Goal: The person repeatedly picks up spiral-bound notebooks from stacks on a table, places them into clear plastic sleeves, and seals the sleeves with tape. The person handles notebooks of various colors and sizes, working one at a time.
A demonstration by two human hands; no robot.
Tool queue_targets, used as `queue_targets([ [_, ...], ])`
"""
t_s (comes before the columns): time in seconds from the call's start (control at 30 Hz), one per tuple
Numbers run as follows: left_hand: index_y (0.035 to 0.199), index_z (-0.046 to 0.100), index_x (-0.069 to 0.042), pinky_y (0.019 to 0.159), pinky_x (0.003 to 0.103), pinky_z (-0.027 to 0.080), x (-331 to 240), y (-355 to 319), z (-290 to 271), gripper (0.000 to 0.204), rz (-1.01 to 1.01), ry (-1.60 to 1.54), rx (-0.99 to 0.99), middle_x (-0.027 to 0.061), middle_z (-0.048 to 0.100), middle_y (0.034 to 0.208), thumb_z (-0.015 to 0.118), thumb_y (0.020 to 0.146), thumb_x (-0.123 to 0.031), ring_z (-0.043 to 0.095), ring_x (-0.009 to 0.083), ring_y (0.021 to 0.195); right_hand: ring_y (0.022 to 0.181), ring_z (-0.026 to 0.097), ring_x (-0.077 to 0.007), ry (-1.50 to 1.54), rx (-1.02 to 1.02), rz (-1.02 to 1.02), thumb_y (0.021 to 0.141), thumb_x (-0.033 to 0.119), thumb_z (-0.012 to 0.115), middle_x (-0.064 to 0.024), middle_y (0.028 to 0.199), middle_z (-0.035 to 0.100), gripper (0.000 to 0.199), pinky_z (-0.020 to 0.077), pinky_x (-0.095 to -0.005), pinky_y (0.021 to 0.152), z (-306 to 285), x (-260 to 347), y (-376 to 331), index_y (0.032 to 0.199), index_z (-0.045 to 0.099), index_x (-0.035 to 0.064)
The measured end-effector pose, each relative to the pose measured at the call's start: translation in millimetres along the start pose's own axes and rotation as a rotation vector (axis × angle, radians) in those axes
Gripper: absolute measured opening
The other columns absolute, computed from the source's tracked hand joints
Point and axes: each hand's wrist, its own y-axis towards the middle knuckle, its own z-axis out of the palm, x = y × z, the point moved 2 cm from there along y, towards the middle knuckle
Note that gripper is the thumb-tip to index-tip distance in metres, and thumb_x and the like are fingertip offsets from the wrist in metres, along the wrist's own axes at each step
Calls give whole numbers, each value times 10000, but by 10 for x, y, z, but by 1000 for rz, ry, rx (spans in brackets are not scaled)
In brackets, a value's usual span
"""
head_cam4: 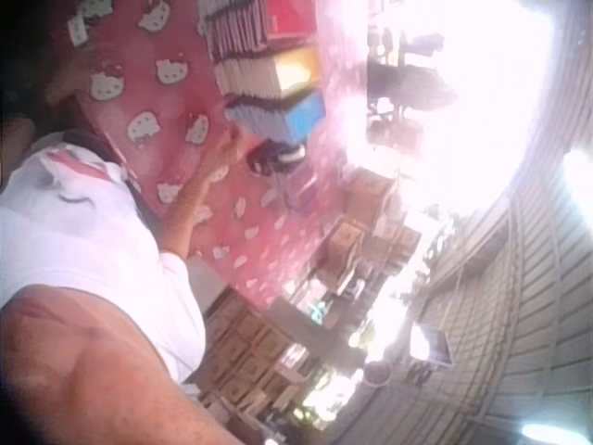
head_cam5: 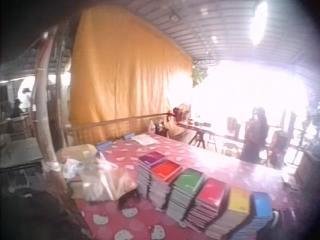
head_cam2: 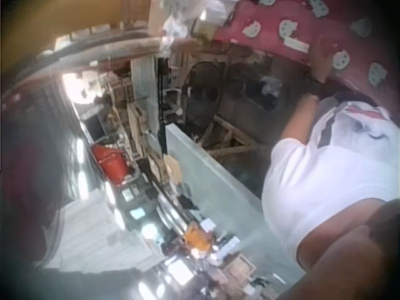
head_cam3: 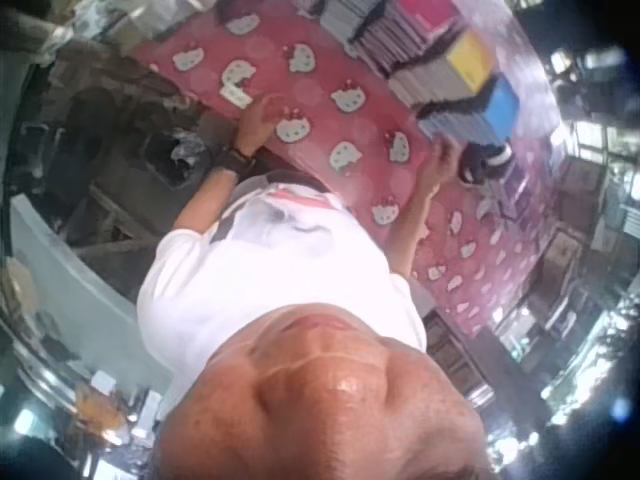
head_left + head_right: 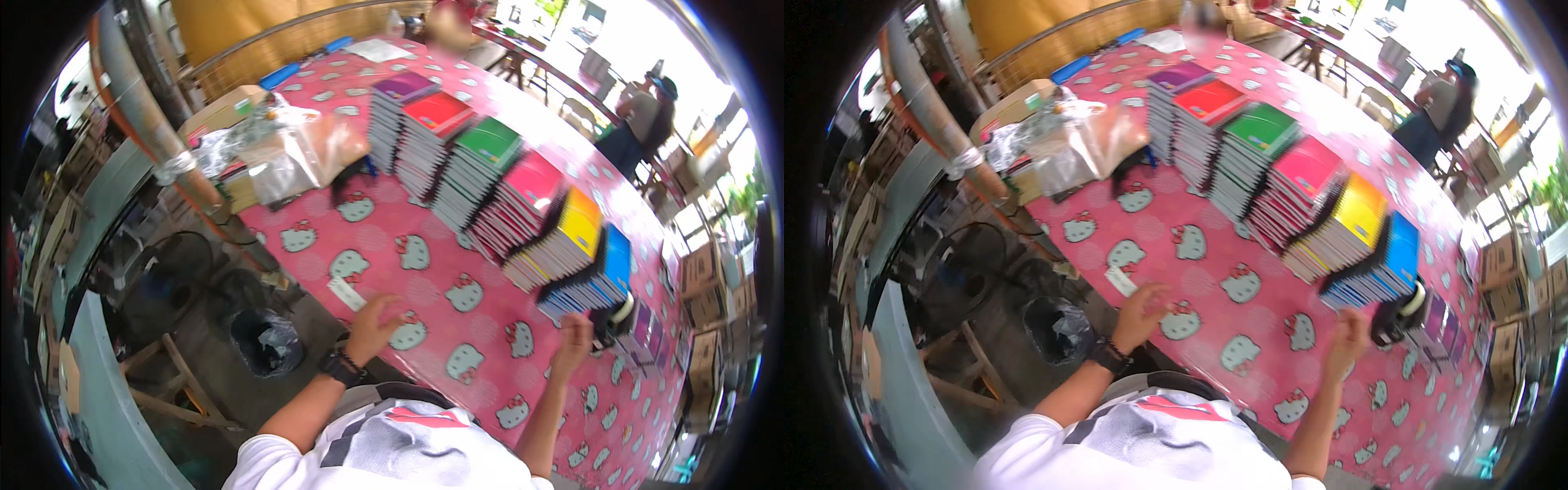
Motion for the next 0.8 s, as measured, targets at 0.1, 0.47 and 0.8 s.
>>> queue_targets([
  [0.1,1020,627,-31,771,310,479,25,49,-307,236,-32,-77,65,96,654,929,653,813,-141,631,211,881,718,609,-173,-47,517,-174,859,89,551,-88,778,646,154,464,-282,671,1483,733,-193,927,658,1],
  [0.47,925,658,-27,721,292,484,776,189,-1974,140,-168,-55,-328,103,677,882,630,818,-112,650,212,807,846,553,-242,-314,568,-902,737,147,640,-52,866,611,144,414,-405,798,5431,1570,123,859,665,76],
  [0.8,1043,610,-19,791,294,471,927,577,-2343,234,-172,-178,-313,74,631,982,634,822,-90,594,157,870,711,576,-153,522,713,297,813,129,668,-48,759,624,87,453,-287,612,5292,1308,821,811,622,56],
])
